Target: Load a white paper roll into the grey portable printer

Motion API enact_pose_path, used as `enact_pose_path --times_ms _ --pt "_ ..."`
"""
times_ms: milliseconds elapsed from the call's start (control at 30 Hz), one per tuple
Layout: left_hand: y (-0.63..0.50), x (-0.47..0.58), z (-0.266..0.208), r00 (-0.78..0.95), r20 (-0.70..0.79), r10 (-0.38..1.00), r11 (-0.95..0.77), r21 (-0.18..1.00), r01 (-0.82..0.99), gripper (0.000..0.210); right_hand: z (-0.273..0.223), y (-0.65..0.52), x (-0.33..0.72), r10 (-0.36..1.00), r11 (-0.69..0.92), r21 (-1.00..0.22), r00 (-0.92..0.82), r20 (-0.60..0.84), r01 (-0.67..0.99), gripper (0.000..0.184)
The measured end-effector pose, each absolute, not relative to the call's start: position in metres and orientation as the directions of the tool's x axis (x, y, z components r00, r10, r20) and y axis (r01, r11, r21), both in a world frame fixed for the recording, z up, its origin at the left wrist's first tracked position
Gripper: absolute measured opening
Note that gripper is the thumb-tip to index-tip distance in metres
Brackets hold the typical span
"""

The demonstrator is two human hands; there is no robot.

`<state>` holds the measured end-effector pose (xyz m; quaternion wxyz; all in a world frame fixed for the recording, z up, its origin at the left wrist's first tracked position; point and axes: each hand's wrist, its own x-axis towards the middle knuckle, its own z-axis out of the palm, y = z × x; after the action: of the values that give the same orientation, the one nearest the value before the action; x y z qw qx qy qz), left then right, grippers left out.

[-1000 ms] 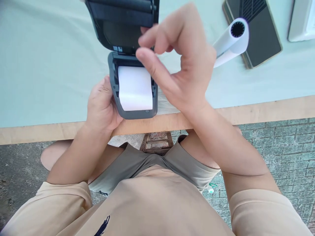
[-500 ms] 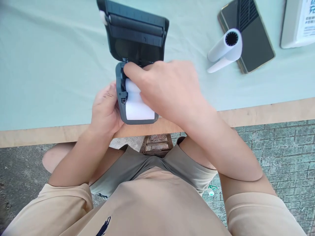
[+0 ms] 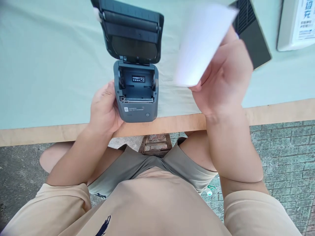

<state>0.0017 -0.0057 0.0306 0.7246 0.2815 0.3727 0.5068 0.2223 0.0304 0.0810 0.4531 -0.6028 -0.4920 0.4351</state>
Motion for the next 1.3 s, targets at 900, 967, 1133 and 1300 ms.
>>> enact_pose_path --times_ms 900,967,1133,1300 --pt "-0.008 -0.002 0.025 0.184 -0.19 0.964 0.26 0.81 -0.526 0.027 0.058 0.048 0.284 0.762 0.156 -0.509 0.224 0.607 0.847 0.025" --pt "-0.007 -0.002 0.025 0.187 -0.194 0.963 0.263 0.826 -0.498 0.027 0.055 0.051 0.29 0.841 0.013 -0.439 0.228 0.49 0.898 0.046" --pt "-0.007 -0.001 0.026 0.178 -0.202 0.963 0.264 0.839 -0.476 0.027 0.055 0.051 0.279 0.896 -0.14 -0.451 0.307 0.322 0.882 0.049" --pt "-0.007 0.0 0.025 0.186 -0.18 0.966 0.252 0.822 -0.511 0.029 0.06 0.058 0.279 0.871 0.054 -0.616 0.265 0.414 0.786 0.034"
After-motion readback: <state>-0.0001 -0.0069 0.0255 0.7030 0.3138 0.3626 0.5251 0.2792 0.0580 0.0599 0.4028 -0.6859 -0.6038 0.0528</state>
